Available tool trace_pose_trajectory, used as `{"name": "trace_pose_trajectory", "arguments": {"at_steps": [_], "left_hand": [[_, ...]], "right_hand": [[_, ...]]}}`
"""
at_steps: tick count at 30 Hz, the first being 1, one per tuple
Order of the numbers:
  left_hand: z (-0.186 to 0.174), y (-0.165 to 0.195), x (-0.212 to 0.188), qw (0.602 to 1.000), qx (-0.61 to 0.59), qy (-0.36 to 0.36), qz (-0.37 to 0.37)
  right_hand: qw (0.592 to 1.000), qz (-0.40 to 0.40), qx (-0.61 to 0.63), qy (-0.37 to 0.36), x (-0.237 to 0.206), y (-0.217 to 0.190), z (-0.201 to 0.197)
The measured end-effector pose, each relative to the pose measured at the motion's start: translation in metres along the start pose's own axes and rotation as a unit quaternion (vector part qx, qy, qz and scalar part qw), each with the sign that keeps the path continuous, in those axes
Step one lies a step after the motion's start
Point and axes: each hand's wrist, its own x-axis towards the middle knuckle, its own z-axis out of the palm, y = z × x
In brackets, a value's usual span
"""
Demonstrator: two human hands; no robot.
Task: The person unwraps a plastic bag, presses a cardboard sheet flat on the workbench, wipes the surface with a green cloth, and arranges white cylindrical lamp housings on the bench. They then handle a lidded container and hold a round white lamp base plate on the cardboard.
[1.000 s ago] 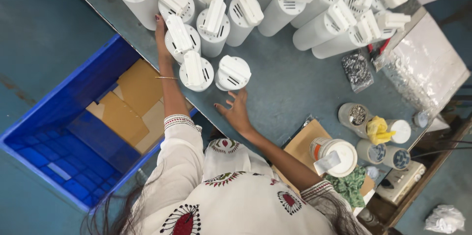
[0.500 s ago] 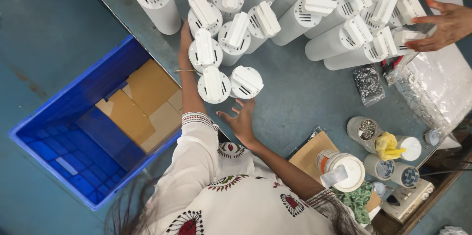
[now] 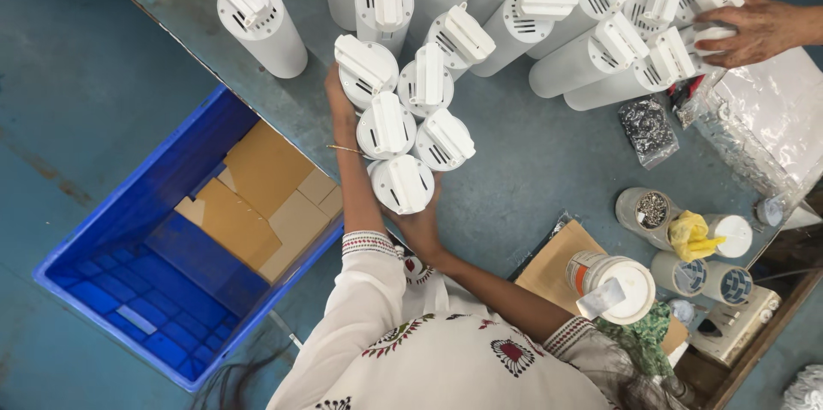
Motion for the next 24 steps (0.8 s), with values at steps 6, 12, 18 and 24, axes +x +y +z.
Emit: {"name": "trace_pose_trajectory", "arguments": {"at_steps": [6, 12, 18, 24], "left_hand": [[-0.02, -0.025, -0.005, 0.992, 0.093, 0.018, 0.086], [-0.015, -0.053, -0.034, 0.918, 0.341, 0.099, 0.179], [0.008, -0.073, -0.059, 0.984, 0.085, 0.123, 0.098], [0.013, -0.066, -0.067, 0.996, -0.01, 0.073, 0.043]], "right_hand": [[0.997, 0.022, -0.057, -0.04, -0.006, 0.005, -0.017], [0.995, 0.009, -0.099, -0.024, -0.017, 0.014, -0.034], [0.981, 0.107, -0.12, -0.104, -0.028, 0.032, -0.067], [0.984, 0.152, -0.013, -0.088, -0.033, 0.047, -0.071]]}}
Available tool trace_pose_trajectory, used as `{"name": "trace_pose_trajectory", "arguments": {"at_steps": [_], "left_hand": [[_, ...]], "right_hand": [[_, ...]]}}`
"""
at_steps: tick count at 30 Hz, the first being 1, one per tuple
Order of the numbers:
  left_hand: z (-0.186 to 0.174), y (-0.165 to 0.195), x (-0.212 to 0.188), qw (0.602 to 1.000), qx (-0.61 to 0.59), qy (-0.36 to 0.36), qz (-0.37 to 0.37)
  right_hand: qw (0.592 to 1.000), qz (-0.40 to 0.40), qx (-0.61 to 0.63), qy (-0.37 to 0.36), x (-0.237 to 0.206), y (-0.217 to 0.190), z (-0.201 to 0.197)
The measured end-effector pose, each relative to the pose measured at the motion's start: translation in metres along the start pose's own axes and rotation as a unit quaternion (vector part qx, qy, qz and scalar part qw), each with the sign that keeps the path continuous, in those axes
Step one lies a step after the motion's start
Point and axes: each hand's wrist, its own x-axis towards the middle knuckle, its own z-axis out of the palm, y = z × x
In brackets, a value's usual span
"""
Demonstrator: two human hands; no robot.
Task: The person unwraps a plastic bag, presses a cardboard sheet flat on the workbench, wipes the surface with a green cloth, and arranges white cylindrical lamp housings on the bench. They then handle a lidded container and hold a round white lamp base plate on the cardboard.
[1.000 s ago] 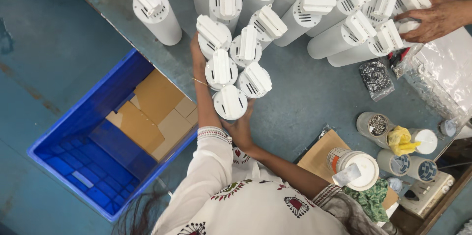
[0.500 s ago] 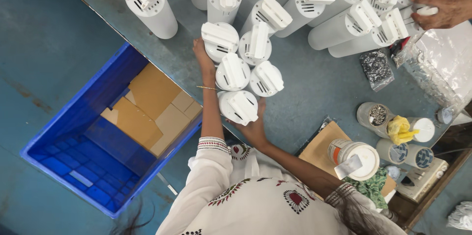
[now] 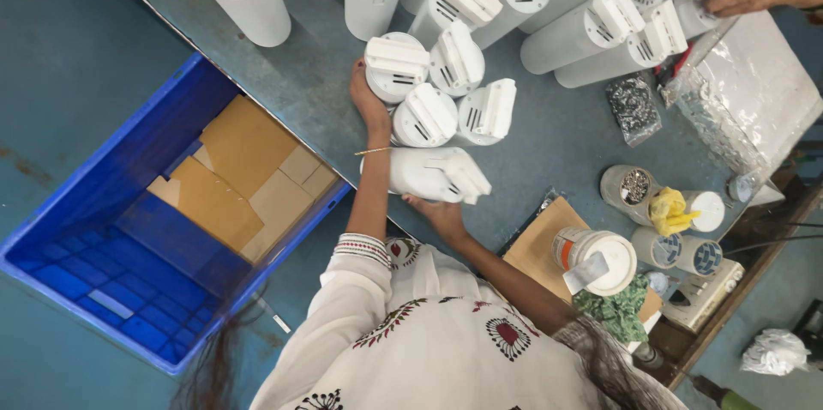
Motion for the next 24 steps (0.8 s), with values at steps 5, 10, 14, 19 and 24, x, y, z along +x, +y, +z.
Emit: {"name": "trace_pose_trajectory", "arguments": {"at_steps": [5, 10, 14, 19, 24], "left_hand": [[-0.01, 0.006, 0.004, 0.998, 0.048, -0.024, 0.015], [-0.003, 0.018, 0.01, 0.977, 0.152, -0.049, 0.141], [0.013, 0.05, 0.036, 0.994, 0.04, -0.052, 0.085], [0.041, 0.072, 0.088, 0.979, 0.018, -0.194, 0.057], [0.062, 0.06, 0.1, 0.984, 0.027, -0.17, 0.055]], "right_hand": [[0.999, -0.013, -0.028, -0.014, -0.001, -0.023, 0.014], [0.983, -0.172, -0.031, 0.046, -0.011, -0.056, 0.003], [0.97, -0.212, -0.091, 0.076, -0.008, -0.068, -0.018], [0.873, -0.308, -0.357, 0.127, -0.001, -0.067, -0.035], [0.942, -0.246, -0.201, 0.104, 0.004, -0.054, -0.033]]}}
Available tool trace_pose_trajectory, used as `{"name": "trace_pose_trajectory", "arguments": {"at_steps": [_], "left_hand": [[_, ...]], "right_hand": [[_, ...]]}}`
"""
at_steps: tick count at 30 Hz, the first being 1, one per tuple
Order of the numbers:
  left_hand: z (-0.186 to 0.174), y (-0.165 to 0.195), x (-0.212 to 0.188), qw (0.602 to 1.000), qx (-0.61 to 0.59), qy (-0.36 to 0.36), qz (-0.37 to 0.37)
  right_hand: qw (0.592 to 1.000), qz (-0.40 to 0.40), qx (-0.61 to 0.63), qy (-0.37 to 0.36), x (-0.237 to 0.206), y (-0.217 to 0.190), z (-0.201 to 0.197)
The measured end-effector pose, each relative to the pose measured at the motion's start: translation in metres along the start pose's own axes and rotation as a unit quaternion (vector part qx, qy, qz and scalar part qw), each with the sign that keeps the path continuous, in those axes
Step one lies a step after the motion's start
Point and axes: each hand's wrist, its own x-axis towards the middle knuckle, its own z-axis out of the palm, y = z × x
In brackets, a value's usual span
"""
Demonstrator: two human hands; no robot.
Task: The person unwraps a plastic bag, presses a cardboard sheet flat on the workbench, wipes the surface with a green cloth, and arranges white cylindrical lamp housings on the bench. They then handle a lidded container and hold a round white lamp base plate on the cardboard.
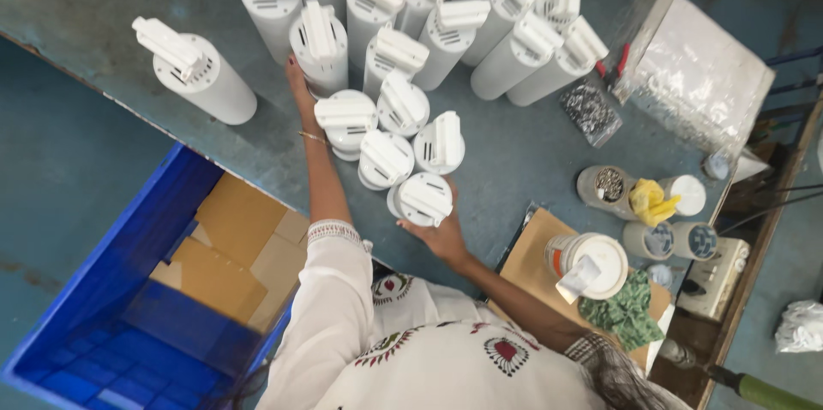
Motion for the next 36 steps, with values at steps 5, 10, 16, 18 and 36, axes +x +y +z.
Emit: {"name": "trace_pose_trajectory", "arguments": {"at_steps": [5, 10, 16, 18, 36], "left_hand": [[0.002, 0.0, -0.018, 0.977, -0.065, -0.066, -0.192], [0.001, -0.002, -0.018, 0.975, -0.03, -0.076, -0.208], [-0.016, -0.021, -0.025, 0.971, -0.051, -0.105, -0.21], [-0.018, -0.025, -0.036, 0.971, -0.058, -0.11, -0.203], [0.04, -0.058, -0.132, 0.997, 0.072, 0.012, -0.032]], "right_hand": [[0.997, 0.034, 0.073, -0.004, 0.002, 0.004, 0.005], [0.992, 0.076, 0.096, -0.021, 0.006, -0.002, -0.001], [0.99, 0.074, 0.116, 0.011, 0.007, -0.009, -0.005], [0.992, 0.059, 0.104, 0.03, 0.006, -0.01, -0.008], [0.967, 0.147, 0.196, 0.076, 0.024, 0.067, -0.043]]}}
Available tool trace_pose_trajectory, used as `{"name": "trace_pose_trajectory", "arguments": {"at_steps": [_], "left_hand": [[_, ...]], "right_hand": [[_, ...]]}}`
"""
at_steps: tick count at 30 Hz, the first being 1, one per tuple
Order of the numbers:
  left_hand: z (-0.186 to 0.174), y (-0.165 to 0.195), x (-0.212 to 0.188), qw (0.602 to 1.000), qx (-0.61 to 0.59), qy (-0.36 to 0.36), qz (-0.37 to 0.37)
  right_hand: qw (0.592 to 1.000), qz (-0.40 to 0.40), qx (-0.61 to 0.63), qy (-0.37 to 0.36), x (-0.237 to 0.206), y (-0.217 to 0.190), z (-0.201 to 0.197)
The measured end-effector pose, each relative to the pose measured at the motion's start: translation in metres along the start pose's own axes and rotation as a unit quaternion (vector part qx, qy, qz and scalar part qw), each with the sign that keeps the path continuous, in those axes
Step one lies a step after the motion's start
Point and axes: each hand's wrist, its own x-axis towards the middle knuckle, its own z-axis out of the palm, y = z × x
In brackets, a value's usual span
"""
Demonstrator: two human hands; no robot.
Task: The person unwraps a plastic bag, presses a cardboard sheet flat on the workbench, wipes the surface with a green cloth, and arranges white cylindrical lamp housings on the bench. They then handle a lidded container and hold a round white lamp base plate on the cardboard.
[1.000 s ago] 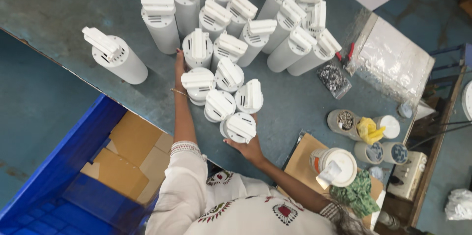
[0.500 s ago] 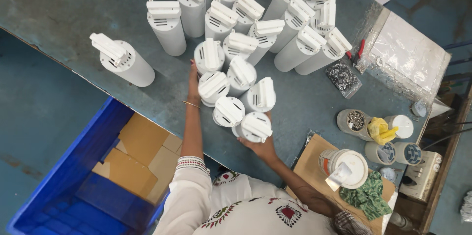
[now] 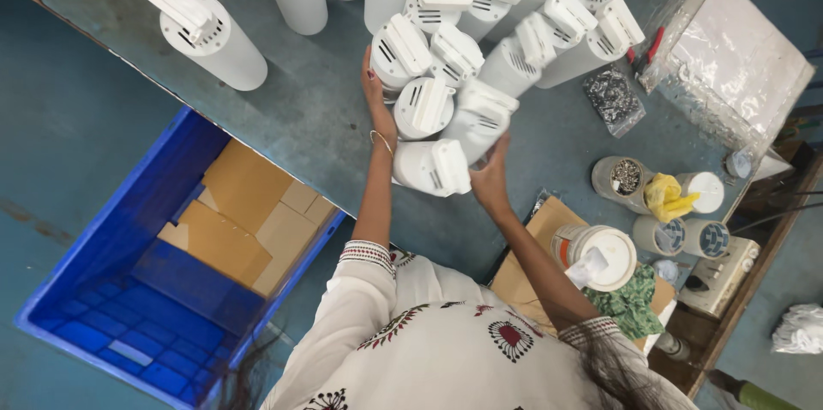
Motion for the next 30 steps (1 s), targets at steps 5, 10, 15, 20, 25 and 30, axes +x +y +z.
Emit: {"name": "trace_pose_trajectory", "arguments": {"at_steps": [5, 10, 15, 20, 25, 30], "left_hand": [[0.003, 0.01, 0.002, 1.0, -0.016, 0.0, 0.018], [0.008, 0.016, 0.0, 0.999, -0.028, 0.028, 0.035], [0.001, 0.024, 0.002, 0.993, -0.081, 0.065, 0.054], [0.0, 0.03, 0.012, 0.987, -0.099, 0.111, 0.065], [0.003, 0.026, 0.023, 0.983, -0.116, 0.122, 0.075], [0.005, 0.017, 0.027, 0.984, -0.113, 0.12, 0.067]], "right_hand": [[0.999, -0.026, -0.017, -0.008, 0.006, -0.019, 0.02], [0.998, -0.011, -0.037, 0.04, -0.003, -0.027, 0.036], [0.988, 0.003, -0.046, 0.15, -0.016, -0.025, 0.067], [0.986, 0.011, -0.048, 0.157, -0.017, -0.029, 0.08], [0.994, 0.009, -0.033, 0.104, -0.022, -0.022, 0.073], [0.993, 0.088, -0.062, 0.05, -0.022, -0.004, 0.055]]}}
